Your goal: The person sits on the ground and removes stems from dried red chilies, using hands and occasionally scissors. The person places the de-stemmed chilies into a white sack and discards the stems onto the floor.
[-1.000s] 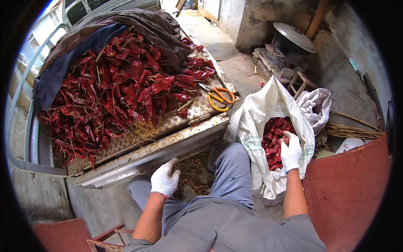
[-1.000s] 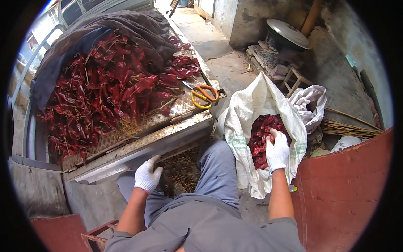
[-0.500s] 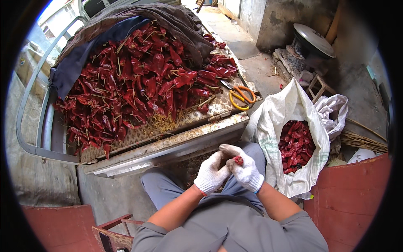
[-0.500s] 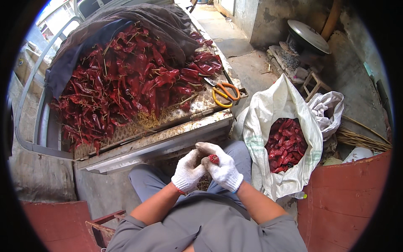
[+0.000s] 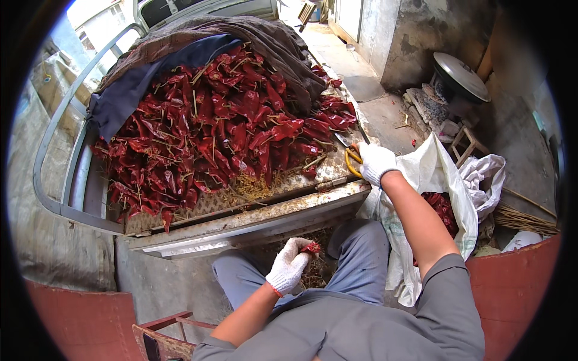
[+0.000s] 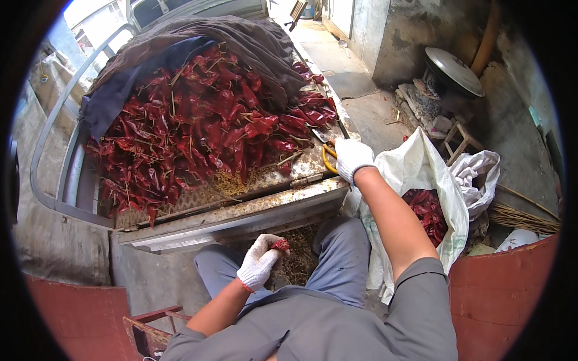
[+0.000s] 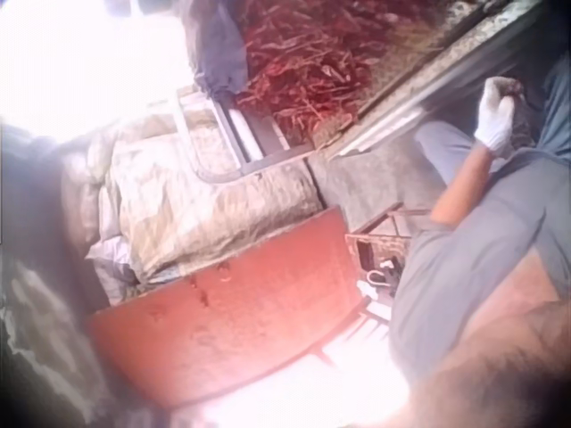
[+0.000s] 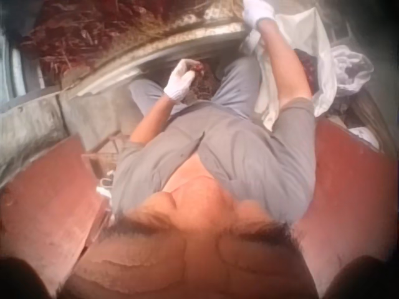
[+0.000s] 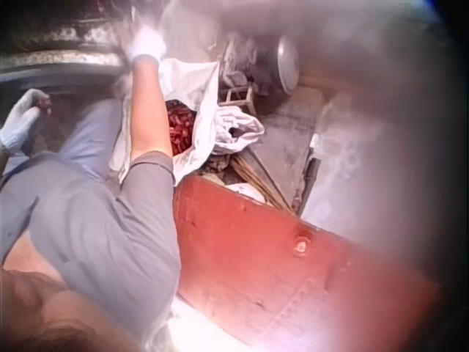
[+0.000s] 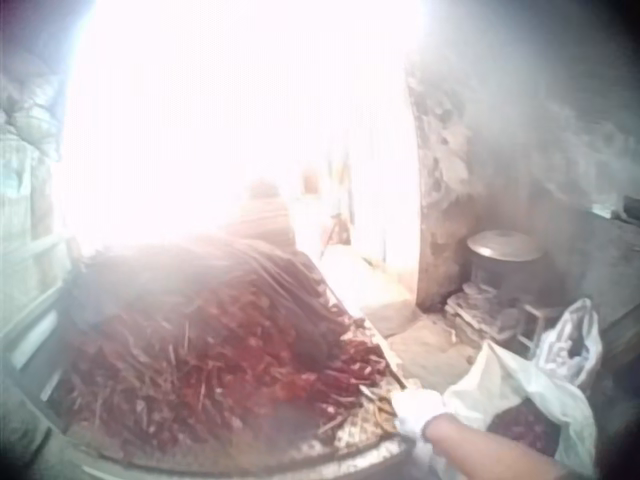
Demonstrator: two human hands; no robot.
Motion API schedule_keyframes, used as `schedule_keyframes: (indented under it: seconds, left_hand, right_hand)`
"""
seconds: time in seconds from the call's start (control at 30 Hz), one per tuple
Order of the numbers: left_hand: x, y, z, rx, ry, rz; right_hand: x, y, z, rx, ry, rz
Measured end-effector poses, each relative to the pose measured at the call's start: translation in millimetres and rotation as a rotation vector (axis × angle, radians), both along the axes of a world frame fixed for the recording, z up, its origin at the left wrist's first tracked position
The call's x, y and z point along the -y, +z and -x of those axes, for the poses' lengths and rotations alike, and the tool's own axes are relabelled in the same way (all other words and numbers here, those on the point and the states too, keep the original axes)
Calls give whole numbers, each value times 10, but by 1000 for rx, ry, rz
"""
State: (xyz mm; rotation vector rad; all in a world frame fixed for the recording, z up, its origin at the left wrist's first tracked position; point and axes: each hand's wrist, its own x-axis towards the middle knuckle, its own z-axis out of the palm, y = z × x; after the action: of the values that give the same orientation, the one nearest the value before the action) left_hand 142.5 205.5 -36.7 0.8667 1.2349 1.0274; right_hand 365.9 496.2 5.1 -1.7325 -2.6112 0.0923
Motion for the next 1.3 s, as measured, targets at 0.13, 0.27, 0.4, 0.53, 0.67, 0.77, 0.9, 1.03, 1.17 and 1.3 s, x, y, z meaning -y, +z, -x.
schedule_keyframes:
  seconds: [0.13, 0.27, 0.4, 0.53, 0.67, 0.77, 0.9, 1.03, 1.17, 1.3]
  left_hand:
    - [-20, 21, -52, -69, -48, -80]
    - [-4, -27, -80, 8, -99, -98]
    - [-1, 8, -60, 91, -132, -4]
    - [-16, 148, -86, 156, -116, -29]
    - [-12, 241, -52, 111, -75, -103]
    - [6, 252, 19, 189, -51, -91]
    - [24, 220, 34, 195, -15, -91]
    - [8, 344, 82, 192, -68, -18]
    - [19, 434, 28, 50, -47, -107]
    - [81, 320, 58, 78, -24, -49]
  right_hand:
    - [0, 73, 53, 78, -43, 67]
    - [176, 1, -59, 89, -74, 97]
    - [388, -34, -239, 99, -94, 103]
    - [446, -238, -497, -18, -163, 216]
    - [807, -278, -605, -538, -251, 420]
    - [1323, -113, -475, -876, -248, 557]
    - [1997, 247, -299, -897, -76, 589]
    - [2293, 157, -278, -868, 77, 524]
    - [2405, 106, -261, -783, 168, 429]
    - [2429, 114, -270, -720, 246, 367]
